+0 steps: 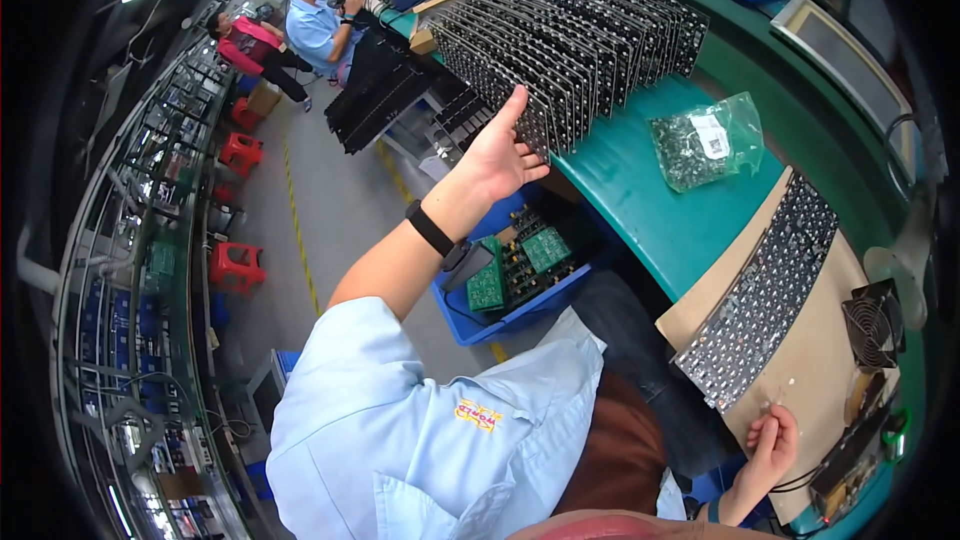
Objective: Assembling and soldering components onto keyboard PCBs at an electronics factory workbench.
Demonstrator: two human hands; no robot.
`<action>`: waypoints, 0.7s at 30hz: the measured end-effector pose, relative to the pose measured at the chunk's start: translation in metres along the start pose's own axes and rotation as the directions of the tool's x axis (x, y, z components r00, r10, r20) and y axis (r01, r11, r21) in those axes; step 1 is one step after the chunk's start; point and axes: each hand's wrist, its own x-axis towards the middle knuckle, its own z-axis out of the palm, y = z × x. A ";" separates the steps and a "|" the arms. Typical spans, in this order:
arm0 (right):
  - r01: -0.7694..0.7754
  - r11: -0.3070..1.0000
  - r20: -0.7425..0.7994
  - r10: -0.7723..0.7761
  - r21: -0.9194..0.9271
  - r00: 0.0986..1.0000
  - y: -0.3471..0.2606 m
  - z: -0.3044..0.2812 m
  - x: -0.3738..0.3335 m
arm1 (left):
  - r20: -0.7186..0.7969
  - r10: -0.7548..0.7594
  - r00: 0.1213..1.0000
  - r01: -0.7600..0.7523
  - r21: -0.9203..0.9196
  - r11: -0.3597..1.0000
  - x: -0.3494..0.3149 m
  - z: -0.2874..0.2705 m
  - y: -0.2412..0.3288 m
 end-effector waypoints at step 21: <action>-0.024 0.999 -0.044 0.025 0.032 0.999 -0.001 0.017 0.025 | 0.081 -0.249 0.965 0.245 0.063 0.968 0.052 0.017 0.016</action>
